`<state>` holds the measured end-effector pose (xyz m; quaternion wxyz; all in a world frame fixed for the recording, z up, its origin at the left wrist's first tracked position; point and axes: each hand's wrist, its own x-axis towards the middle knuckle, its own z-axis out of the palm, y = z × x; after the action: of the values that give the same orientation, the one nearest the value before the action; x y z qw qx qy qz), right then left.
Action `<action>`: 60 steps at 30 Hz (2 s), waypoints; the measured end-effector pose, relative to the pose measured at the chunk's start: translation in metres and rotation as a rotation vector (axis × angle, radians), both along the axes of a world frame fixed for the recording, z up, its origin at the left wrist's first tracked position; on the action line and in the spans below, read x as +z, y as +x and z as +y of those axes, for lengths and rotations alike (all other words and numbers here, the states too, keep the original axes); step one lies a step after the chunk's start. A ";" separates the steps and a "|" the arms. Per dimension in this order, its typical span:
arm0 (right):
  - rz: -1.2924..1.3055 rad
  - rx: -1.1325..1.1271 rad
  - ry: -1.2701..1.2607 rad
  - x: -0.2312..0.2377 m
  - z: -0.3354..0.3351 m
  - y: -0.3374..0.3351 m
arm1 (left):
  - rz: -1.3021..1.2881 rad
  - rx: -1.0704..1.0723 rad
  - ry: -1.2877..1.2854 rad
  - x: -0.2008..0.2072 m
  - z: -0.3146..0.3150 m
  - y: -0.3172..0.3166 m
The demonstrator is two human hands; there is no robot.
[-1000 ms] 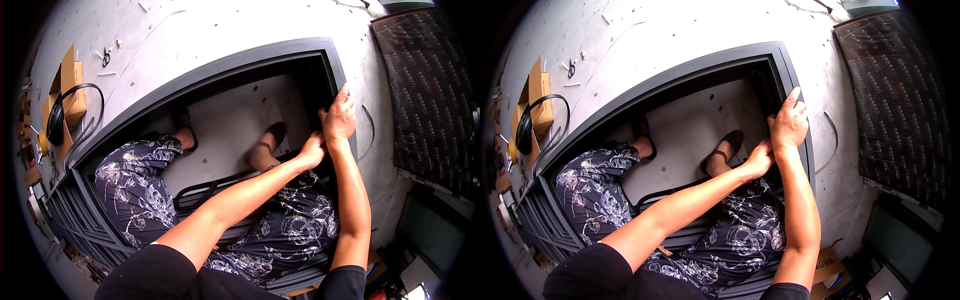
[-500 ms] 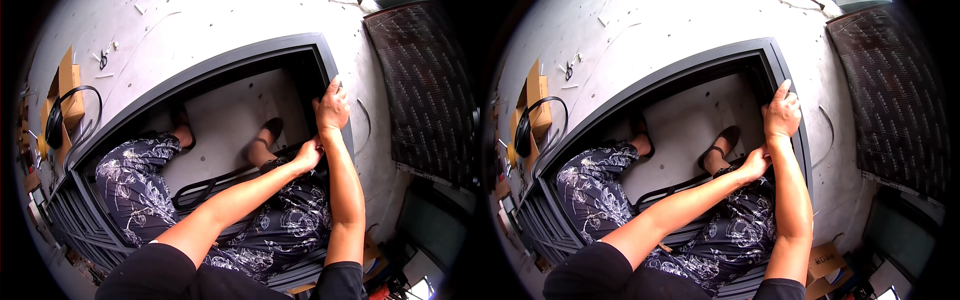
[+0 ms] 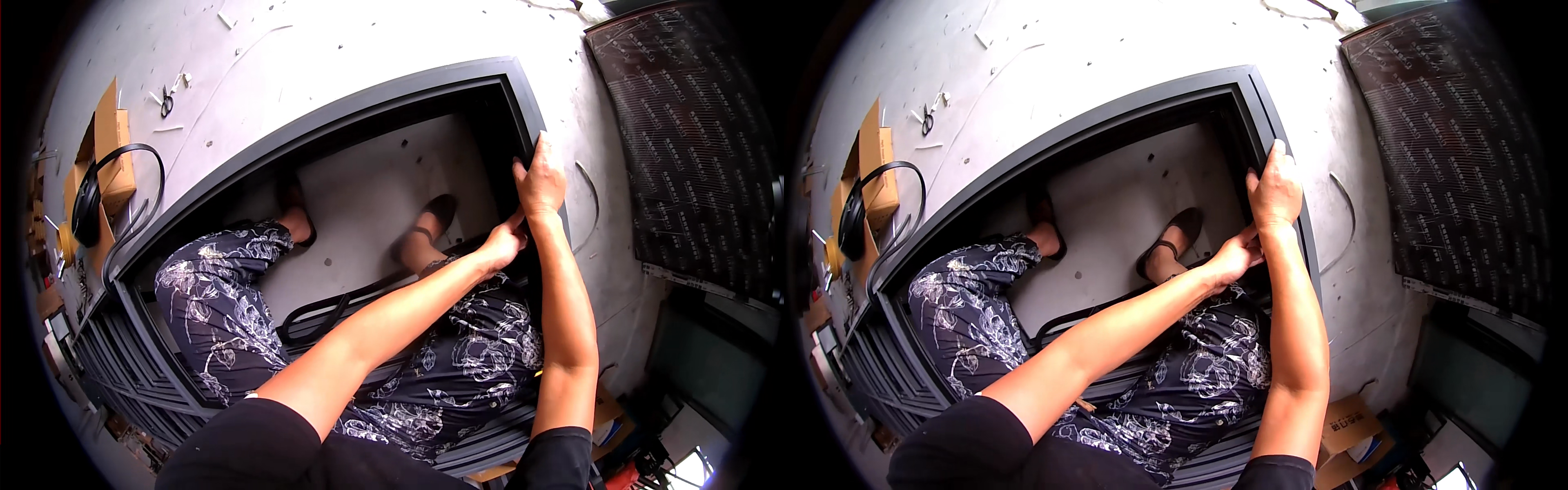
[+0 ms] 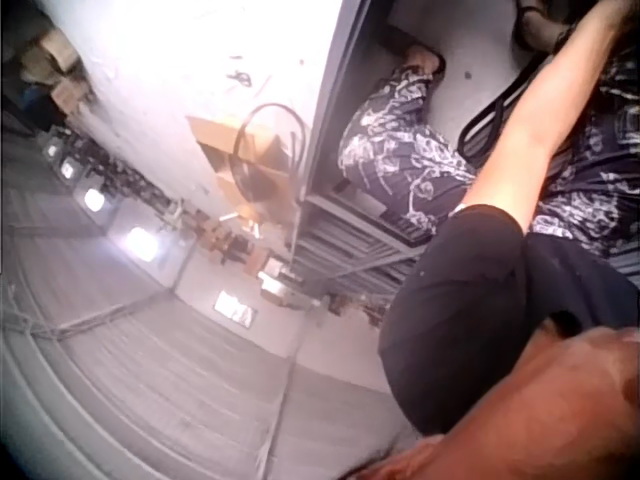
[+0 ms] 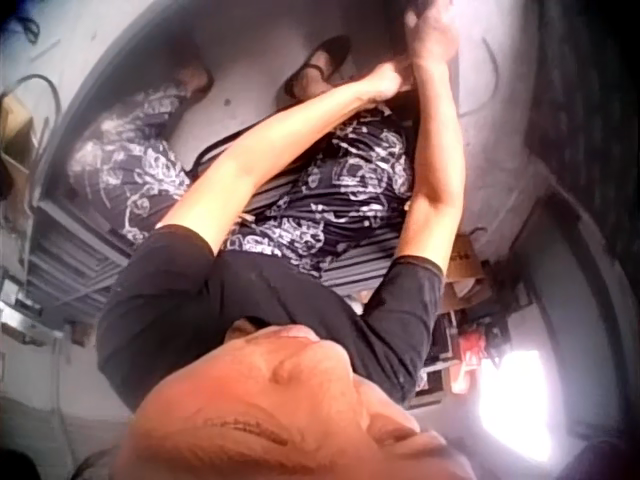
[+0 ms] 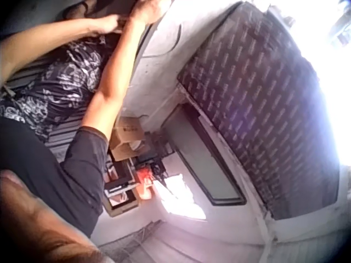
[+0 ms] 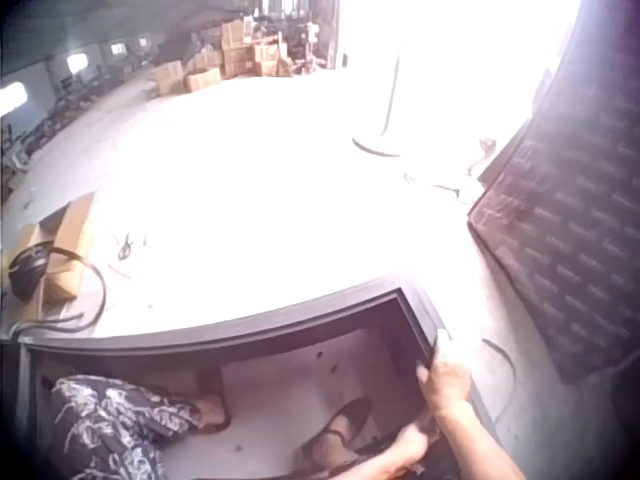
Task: The person applies sealing strips into the grooves of metal frames, using shears to cut the strips to length.
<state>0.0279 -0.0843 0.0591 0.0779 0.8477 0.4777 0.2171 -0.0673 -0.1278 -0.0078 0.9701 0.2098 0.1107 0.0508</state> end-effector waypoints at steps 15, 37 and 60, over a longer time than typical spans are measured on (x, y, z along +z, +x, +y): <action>0.055 -0.099 -0.016 0.011 -0.023 -0.021 | -0.114 0.000 -0.135 0.005 0.012 -0.013; -0.410 -0.173 -0.138 -0.008 -0.007 -0.013 | -0.080 -0.161 0.689 -0.021 0.054 -0.064; -0.450 -0.195 -0.134 0.037 -0.137 -0.006 | 0.339 0.047 0.858 0.036 0.183 -0.321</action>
<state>0.0222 -0.2212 0.0963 0.2588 0.8130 0.3776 0.3597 -0.3882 0.0549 0.0278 0.7624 0.5951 0.2416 0.0790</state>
